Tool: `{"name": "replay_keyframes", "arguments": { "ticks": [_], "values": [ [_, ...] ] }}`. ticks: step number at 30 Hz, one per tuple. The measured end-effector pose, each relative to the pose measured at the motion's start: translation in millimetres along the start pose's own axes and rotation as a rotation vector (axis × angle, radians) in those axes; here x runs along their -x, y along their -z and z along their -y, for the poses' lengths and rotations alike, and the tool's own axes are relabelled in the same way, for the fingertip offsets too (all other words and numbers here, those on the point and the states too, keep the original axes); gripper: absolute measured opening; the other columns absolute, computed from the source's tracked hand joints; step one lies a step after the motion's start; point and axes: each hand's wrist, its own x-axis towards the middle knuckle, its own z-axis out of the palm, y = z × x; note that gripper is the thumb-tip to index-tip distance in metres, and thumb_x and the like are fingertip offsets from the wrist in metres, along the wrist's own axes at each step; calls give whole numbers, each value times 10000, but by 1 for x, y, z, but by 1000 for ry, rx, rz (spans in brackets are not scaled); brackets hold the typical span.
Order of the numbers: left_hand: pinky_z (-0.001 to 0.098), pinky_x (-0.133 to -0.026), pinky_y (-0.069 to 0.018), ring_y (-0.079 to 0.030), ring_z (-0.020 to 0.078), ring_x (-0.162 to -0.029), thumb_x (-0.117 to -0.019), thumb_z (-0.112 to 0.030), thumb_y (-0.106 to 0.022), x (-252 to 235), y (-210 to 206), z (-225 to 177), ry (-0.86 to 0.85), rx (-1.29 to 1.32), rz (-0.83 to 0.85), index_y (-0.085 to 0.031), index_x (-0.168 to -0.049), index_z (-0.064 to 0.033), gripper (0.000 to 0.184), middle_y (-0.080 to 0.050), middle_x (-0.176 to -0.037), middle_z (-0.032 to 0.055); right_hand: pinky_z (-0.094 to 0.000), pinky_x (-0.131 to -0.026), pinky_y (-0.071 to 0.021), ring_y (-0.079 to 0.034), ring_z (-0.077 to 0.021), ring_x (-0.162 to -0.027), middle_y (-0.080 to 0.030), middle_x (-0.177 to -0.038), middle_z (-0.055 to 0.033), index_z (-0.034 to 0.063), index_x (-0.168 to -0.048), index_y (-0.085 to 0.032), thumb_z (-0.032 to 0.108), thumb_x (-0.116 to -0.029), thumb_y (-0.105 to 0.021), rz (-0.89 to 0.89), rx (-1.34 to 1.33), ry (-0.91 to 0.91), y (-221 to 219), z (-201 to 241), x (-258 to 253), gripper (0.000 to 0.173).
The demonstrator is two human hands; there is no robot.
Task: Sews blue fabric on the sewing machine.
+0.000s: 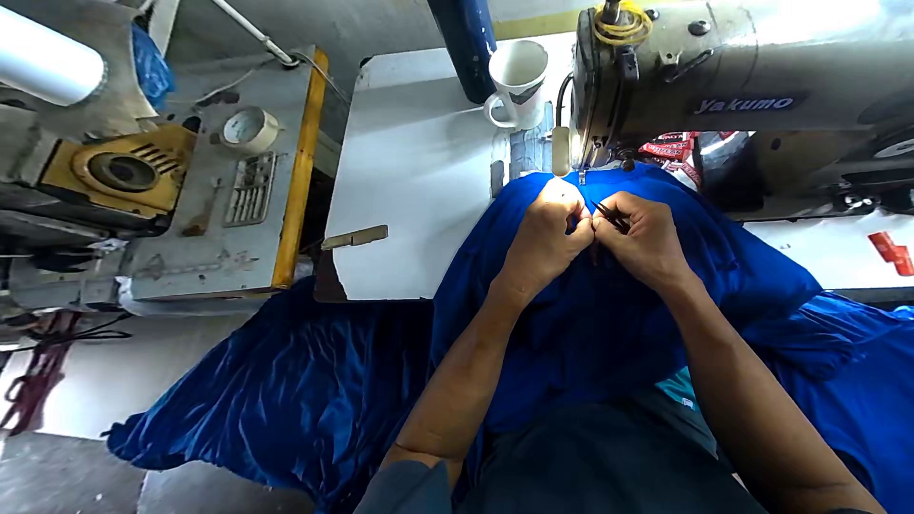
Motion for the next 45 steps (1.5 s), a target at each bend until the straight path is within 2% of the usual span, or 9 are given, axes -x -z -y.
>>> {"name": "replay_keyframes", "arguments": {
  "ticks": [5, 9, 12, 16, 18, 22, 25, 30, 45],
  "values": [
    [273, -713, -507, -588, 134, -886, -917, -80, -671, 1, -3, 2, 43, 63, 6, -618, -787, -105, 144, -594, -974, 49, -252, -437, -436, -533, -93, -524, -595, -695, -13, 98, -928, -647, 96, -947, -618, -8, 52, 10, -3, -1, -2, 36],
    [277, -740, -520, -601, 116, -951, -940, -105, -659, 6, -2, -1, 165, 204, -68, -635, -794, -135, 151, -625, -1051, 17, -248, -466, -447, -549, -95, -559, -678, -826, -29, 90, -1100, -678, 116, -1013, -533, -98, -38, -31, -2, 0, 5, 171],
    [277, -711, -543, -621, 102, -937, -965, -133, -633, 9, -7, 0, 260, 290, -155, -656, -851, -150, 118, -635, -1106, -2, -225, -486, -432, -528, -71, -583, -691, -923, -2, 103, -1197, -689, 213, -1016, -636, -106, -123, -11, -4, 5, 6, 219],
    [251, -649, -538, -619, 101, -846, -984, -150, -647, 13, -15, -5, 286, 384, -187, -691, -920, -152, 78, -632, -1085, 1, -215, -573, -537, -633, -71, -671, -720, -904, -14, 64, -1076, -715, 108, -970, -709, -189, -164, 20, -14, 8, 8, 115],
    [235, -559, -495, -578, 103, -733, -981, -148, -661, 17, -15, -11, 283, 368, -193, -692, -958, -156, 40, -620, -1056, 9, -213, -575, -526, -623, -70, -668, -705, -872, -19, 52, -1059, -713, 83, -979, -688, -239, -175, 30, -16, 6, 8, 89],
    [211, -509, -451, -526, 88, -643, -962, -111, -681, 19, -13, -14, 166, 204, -272, -695, -1072, -135, 114, -609, -1017, 20, -206, -565, -534, -627, -58, -659, -707, -869, -14, 62, -1075, -710, 99, -989, -684, -262, -90, 45, -15, 5, 8, 98],
    [200, -452, -426, -478, 83, -554, -946, -83, -681, 22, -9, -19, 91, 182, -326, -670, -1049, -100, 106, -583, -897, 31, -202, -571, -536, -625, -54, -671, -703, -901, -23, 59, -1080, -713, 108, -991, -678, -266, -21, 68, -15, 1, 8, 107],
    [213, -505, -500, -561, 81, -619, -944, -71, -706, 19, -9, -18, 127, 194, -241, -682, -1054, -109, 118, -615, -919, 19, -204, -615, -551, -639, -61, -735, -703, -968, -37, 63, -1075, -732, 96, -990, -672, -245, 59, 91, -16, 2, 8, 109],
    [211, -501, -488, -556, 78, -613, -938, -89, -709, 21, -5, -18, 147, 177, -204, -687, -1014, -119, 85, -614, -888, 10, -206, -624, -548, -637, -60, -744, -701, -979, -34, 66, -1076, -732, 95, -993, -668, -216, 83, 95, -16, 1, 8, 110]
  ]
}}
